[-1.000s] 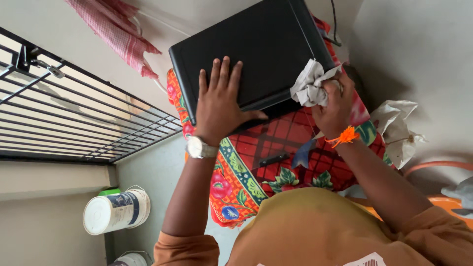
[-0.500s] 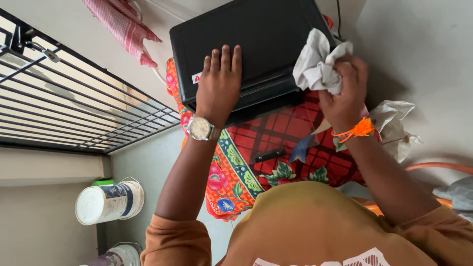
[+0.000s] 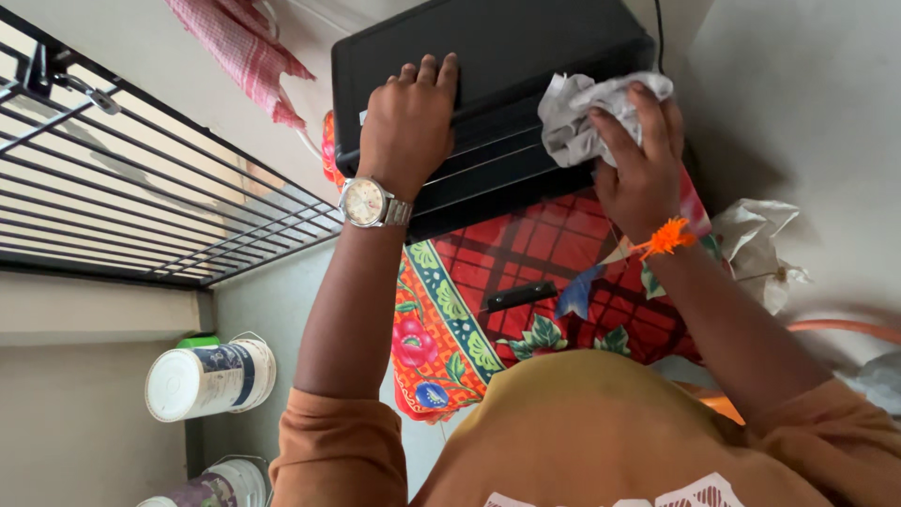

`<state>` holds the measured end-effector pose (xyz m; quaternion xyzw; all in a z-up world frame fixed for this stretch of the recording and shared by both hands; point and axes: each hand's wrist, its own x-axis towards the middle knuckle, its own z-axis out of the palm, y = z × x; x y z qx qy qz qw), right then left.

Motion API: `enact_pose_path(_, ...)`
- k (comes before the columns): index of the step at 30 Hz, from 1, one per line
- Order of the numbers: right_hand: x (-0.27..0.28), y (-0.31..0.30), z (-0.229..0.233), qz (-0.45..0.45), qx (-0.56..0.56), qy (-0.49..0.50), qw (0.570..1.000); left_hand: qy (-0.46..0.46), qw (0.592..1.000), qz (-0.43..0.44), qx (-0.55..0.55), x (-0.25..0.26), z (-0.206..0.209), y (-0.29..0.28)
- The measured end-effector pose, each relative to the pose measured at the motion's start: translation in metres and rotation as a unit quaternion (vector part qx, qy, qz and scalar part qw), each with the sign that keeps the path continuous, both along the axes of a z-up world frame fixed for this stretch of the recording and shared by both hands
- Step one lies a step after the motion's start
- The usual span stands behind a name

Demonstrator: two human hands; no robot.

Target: The person wipes a metal wire rack and a black countertop toaster oven with a white cloth. They clean the rack bars and then wipe the exterior surfaces of the appliance, including the door and control panel area.

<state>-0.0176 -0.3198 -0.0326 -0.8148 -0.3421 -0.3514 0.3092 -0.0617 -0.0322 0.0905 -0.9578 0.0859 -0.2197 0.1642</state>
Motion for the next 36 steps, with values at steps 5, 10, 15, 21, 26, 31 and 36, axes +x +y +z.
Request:
enact_pose_path(5, -0.024, -0.005, 0.016, -0.019, -0.013, 0.018, 1.000, -0.019, 1.000, -0.015, 0.001, 0.002, 0.000, 0.001)
enact_pose_path(10, -0.061, 0.005, 0.049, 0.049, -0.016, 0.127, 0.991, 0.006, 1.000, 0.009, -0.008, 0.010, 0.004, 0.006)
enact_pose_path(15, -0.038, 0.025, 0.066, 0.119, -0.036, 0.126, 0.984, -0.003, 1.000, -0.014, -0.007, 0.014, 0.001, 0.011)
enact_pose_path(21, 0.005, 0.088, 0.062, 0.134, -0.148, -0.046, 0.979, -0.007, 1.000, -0.020, 0.007, 0.017, 0.001, 0.014)
enact_pose_path(26, 0.019, 0.088, 0.043, 0.098, -0.225, 0.005, 0.969, 0.008, 1.000, -0.029, 0.009, 0.016, 0.003, 0.016)
enact_pose_path(31, 0.024, 0.086, 0.042, 0.070, -0.191, -0.059, 0.977, 0.012, 0.999, -0.031, 0.013, 0.015, 0.005, 0.014)
enact_pose_path(36, 0.023, 0.090, 0.034, 0.064, -0.193, -0.067, 0.977, 0.006, 0.999, -0.039, 0.022, 0.017, 0.007, 0.016)
